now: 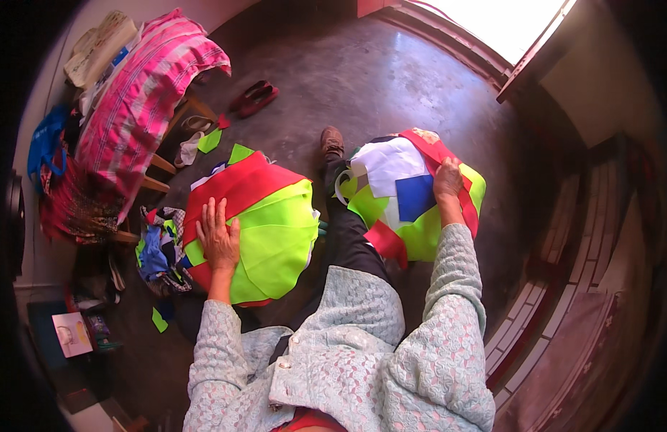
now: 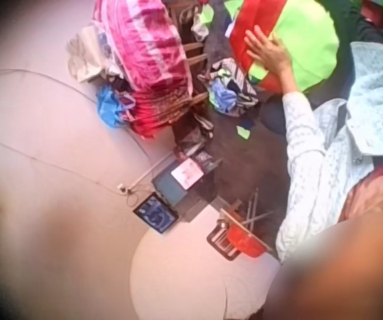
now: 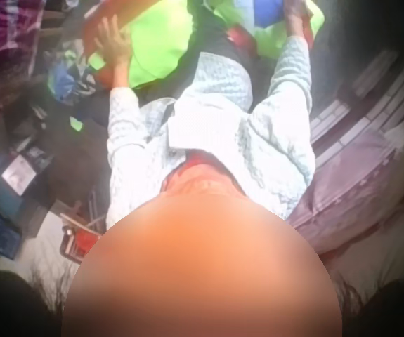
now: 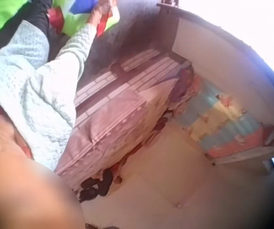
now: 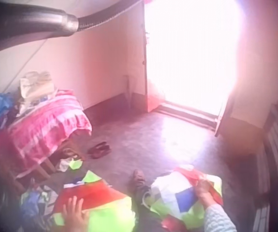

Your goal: The person sits on the floor and assembles a colorful fabric object by hand, placing and adjusting various colored fabric pieces onto a base structure. The person handles green, red, blue, and white fabric pieces, arranging them to form a patterned surface.

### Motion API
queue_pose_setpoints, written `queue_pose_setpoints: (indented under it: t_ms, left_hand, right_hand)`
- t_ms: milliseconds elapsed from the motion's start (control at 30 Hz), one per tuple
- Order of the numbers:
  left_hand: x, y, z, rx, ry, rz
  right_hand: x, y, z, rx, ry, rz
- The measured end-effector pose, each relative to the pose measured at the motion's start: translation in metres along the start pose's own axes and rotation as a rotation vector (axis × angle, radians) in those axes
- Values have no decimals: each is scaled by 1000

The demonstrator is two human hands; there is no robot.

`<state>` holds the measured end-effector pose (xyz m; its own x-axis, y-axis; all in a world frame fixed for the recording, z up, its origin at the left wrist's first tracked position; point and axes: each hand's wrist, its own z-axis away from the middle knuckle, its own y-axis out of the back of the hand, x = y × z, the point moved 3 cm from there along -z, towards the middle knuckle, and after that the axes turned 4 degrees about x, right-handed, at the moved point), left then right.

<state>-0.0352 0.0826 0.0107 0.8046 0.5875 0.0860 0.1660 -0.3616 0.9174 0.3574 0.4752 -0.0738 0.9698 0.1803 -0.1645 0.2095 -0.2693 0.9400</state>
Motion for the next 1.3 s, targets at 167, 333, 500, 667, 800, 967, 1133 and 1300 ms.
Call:
queue_pose_setpoints:
  t_ms: [167, 333, 500, 667, 800, 967, 1133, 1300]
  left_hand:
    - [0, 2, 1, 9, 12, 15]
    - [3, 5, 0, 7, 23, 26]
    - [0, 2, 1, 50, 14, 65]
    - [1, 9, 2, 130, 31, 172]
    - [6, 25, 9, 283, -30, 278]
    - [43, 59, 42, 233, -48, 640]
    - [71, 46, 61, -367, 470, 1803]
    - [62, 56, 67, -448, 620, 2156]
  right_hand:
    - [-8, 31, 4, 133, -29, -177]
    - [-26, 60, 12, 284, -101, -884]
    - [-86, 99, 77, 61, -74, -1451]
    - [-135, 126, 147, -118, -119, -1749]
    - [-160, 142, 177, -343, 30, -1889]
    - [-192, 172, 196, -444, 149, -2000]
    - [-225, 194, 209, -485, 250, -2056]
    - [-242, 196, 240, -666, 362, -1979]
